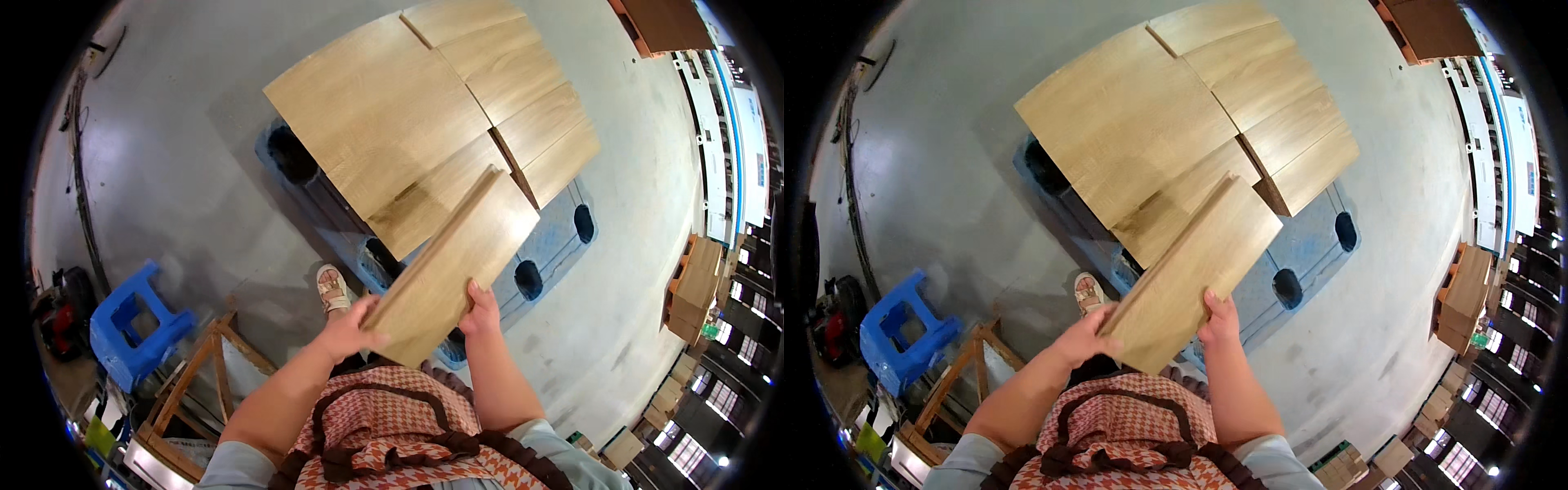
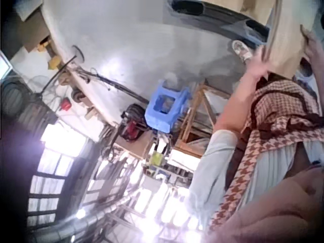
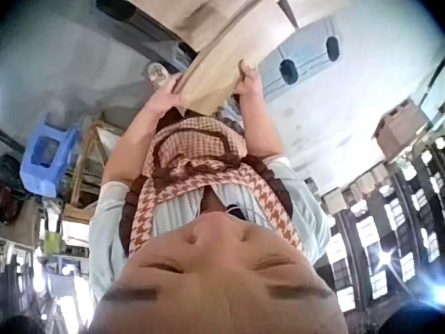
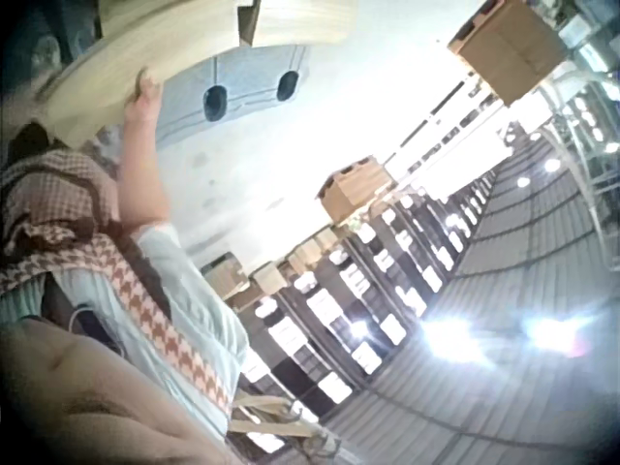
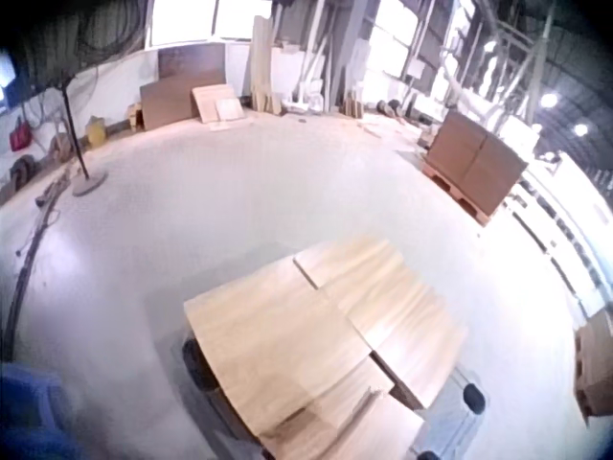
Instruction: The person takes wooden boards from a worktable and stacks them onto a pallet by hand.
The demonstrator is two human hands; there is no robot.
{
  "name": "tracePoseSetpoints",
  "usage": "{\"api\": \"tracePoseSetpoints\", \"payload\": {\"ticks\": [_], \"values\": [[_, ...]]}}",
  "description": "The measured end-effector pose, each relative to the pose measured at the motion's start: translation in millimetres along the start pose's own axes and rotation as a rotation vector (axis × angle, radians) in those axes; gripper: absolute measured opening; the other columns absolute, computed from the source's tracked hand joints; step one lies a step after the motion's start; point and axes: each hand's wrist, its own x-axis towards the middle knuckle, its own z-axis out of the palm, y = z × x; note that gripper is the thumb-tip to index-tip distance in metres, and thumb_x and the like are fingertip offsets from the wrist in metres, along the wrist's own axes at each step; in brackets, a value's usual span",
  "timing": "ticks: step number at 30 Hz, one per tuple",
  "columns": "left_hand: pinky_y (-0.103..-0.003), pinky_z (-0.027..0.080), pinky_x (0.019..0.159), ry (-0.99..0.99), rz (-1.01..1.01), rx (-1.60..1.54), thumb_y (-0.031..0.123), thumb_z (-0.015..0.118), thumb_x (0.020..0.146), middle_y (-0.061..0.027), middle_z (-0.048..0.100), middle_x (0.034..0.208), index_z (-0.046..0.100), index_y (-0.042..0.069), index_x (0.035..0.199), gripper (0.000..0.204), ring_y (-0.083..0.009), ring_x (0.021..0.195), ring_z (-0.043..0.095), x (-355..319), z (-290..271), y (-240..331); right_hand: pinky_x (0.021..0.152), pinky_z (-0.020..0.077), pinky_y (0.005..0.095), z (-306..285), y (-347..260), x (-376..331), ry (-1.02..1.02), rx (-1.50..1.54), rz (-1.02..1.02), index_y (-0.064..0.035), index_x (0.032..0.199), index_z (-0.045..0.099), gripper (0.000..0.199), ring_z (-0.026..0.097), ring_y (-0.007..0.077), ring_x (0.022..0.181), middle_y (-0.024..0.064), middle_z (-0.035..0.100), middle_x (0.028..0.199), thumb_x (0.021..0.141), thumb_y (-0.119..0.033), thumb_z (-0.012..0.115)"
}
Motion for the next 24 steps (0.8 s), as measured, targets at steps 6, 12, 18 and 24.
{"api": "tracePoseSetpoints", "payload": {"ticks": [6, 12, 18, 24], "values": [[-0.035, 0.03, 0.096, 0.385, -0.131, -0.662, 0.013, 0.056, 0.081, -0.0093, 0.041, 0.123, 0.023, 0.005, 0.133, 0.062, -0.0215, 0.112, 0.04, 75.5, -32.7, -26.7, 0.089, 0.0403, 0.0408, -37.6, 15.7, 100.4, 0.314, -0.055, -0.053, -0.0003, 0.122, 0.037, 0.045, 0.049, 0.0275, 0.105, 0.0117, 0.05, 0.115, 0.08, -0.004, 0.055], [-0.035, 0.027, 0.096, 0.251, -0.144, -0.764, 0.017, 0.053, 0.082, -0.004, 0.044, 0.122, 0.028, 0.008, 0.132, 0.056, -0.0181, 0.114, 0.038, 116.2, -43.7, -43.4, 0.085, 0.0422, 0.0406, -34.9, 8.4, 144.9, 0.379, -0.127, -0.086, -0.0043, 0.118, 0.042, 0.037, 0.051, 0.0257, 0.101, 0.0087, 0.051, 0.114, 0.083, -0.012, 0.054], [-0.041, 0.012, 0.101, 0.192, -0.077, -0.626, 0.022, 0.049, 0.081, -0.0012, 0.032, 0.135, 0.027, 0.013, 0.134, 0.058, -0.0185, 0.124, 0.025, 115.4, -20.5, -0.8, 0.079, 0.0371, 0.036, -27.2, 7.4, 146.0, 0.47, -0.413, -0.001, -0.0096, 0.113, 0.047, 0.031, 0.047, 0.0171, 0.1, 0.0039, 0.052, 0.112, 0.084, -0.014, 0.054], [-0.04, 0.008, 0.101, 0.178, 0.019, -0.615, 0.019, 0.047, 0.077, 0.0, 0.022, 0.141, 0.022, 0.013, 0.136, 0.065, -0.0169, 0.128, 0.017, 119.3, -24.0, 19.1, 0.083, 0.0403, 0.034, 1.9, 8.1, 154.0, 0.424, -0.466, -0.08, -0.0079, 0.119, 0.043, 0.036, 0.048, 0.0175, 0.102, 0.0035, 0.05, 0.114, 0.085, -0.01, 0.053]]}}
